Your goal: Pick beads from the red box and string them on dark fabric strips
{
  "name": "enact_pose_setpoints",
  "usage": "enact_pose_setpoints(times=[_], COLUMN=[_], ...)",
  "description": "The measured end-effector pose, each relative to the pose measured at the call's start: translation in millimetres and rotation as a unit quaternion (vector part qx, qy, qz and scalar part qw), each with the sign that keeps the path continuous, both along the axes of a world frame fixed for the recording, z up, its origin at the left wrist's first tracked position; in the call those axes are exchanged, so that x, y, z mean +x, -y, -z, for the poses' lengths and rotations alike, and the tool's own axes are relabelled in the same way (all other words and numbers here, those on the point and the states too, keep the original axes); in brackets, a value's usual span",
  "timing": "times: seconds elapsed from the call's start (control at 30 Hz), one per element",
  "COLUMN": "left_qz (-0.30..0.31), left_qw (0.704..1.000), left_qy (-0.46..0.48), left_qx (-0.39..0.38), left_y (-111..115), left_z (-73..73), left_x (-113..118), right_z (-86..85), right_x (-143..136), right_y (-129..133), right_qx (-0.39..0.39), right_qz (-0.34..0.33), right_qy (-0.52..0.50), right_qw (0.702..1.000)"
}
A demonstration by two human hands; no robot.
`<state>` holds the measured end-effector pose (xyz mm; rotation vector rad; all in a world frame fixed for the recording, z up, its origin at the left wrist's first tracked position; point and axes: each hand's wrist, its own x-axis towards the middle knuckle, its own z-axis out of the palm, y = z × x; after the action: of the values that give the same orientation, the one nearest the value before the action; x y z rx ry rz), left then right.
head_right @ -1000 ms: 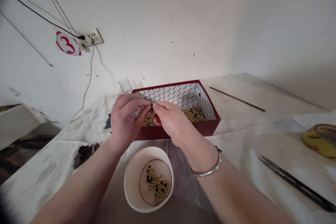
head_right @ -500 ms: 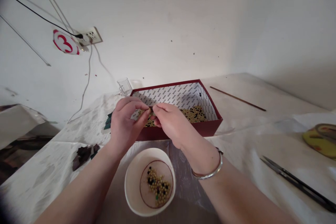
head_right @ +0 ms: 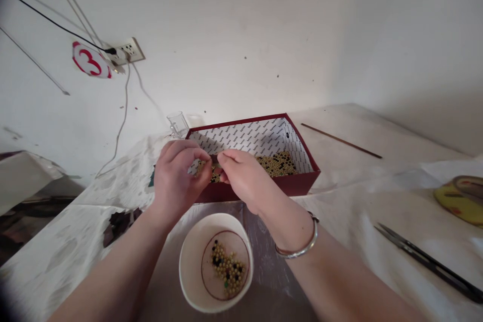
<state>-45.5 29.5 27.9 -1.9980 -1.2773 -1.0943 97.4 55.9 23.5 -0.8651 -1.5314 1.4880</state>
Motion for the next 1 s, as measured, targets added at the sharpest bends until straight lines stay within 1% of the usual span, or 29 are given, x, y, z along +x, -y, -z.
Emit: enact_pose_setpoints(times=[0.07,0.13,0.23,0.3,0.37,0.43,0.47,0.53,0.6,0.67,0.7,0.73,0.8,0.87,0.9,0.93,0.97,1.0], left_qz=[0.014,0.014,-0.015,-0.041,-0.054,-0.033,-0.006,0.076,0.154,0.192,0.2,0.201,0.198,0.181,0.161,0.128,0.08,0.018], left_qw=[1.0,1.0,1.0,0.999,0.997,0.99,0.982,0.952,0.901,0.852,0.835,0.828,0.834,0.86,0.873,0.889,0.9,0.906], left_qy=[-0.017,-0.022,-0.009,0.005,0.028,0.048,0.049,0.014,-0.069,-0.14,-0.16,-0.166,-0.14,-0.076,-0.04,-0.01,-0.002,-0.016], left_qx=[-0.007,-0.005,0.006,-0.004,-0.045,-0.126,-0.181,-0.296,-0.399,-0.467,-0.486,-0.497,-0.495,-0.472,-0.458,-0.439,-0.428,-0.423], left_y=[1.8,1.2,-3.9,-6.5,-4.2,5.4,12.8,30.2,46.7,57.3,59.5,59.5,53.3,39.6,30.4,19.8,8.1,-4.2], left_z=[0.7,1.2,1.0,-1.2,-6.8,-16.1,-21.3,-30.7,-35.6,-35.2,-33.7,-31.8,-28.5,-26.0,-24.8,-23.4,-21.5,-19.1], left_x=[2.2,1.3,-7.4,-14.3,-17.5,-14.9,-11.5,-2.5,6.6,12.6,14.0,14.1,10.7,3.4,-1.4,-6.7,-12.2,-17.6], right_z=[-0.4,-0.7,-1.0,-1.0,-1.1,-0.9,-0.6,0.5,2.3,4.2,4.9,5.5,5.7,5.2,5.0,4.9,5.2,5.9], right_x=[-0.5,-0.4,0.9,2.2,3.7,5.2,6.0,7.5,8.6,9.3,9.5,9.6,9.9,10.1,10.2,10.2,10.2,10.1], right_y=[-0.1,0.2,0.7,0.1,-2.3,-6.4,-8.8,-13.5,-17.3,-19.4,-19.9,-20.0,-19.6,-19.2,-19.3,-19.6,-20.3,-21.3], right_qx=[0.002,0.003,-0.012,-0.027,-0.046,-0.062,-0.068,-0.078,-0.081,-0.076,-0.07,-0.066,-0.065,-0.072,-0.077,-0.082,-0.083,-0.082], right_qz=[0.004,0.007,0.005,0.005,0.023,0.056,0.074,0.106,0.118,0.114,0.108,0.103,0.099,0.1,0.099,0.098,0.097,0.095], right_qy=[-0.004,-0.002,-0.001,-0.016,-0.039,-0.065,-0.076,-0.089,-0.089,-0.086,-0.083,-0.081,-0.079,-0.084,-0.088,-0.091,-0.093,-0.094], right_qw=[1.0,1.0,1.0,0.999,0.998,0.994,0.992,0.987,0.986,0.987,0.988,0.989,0.99,0.989,0.988,0.988,0.987,0.988])
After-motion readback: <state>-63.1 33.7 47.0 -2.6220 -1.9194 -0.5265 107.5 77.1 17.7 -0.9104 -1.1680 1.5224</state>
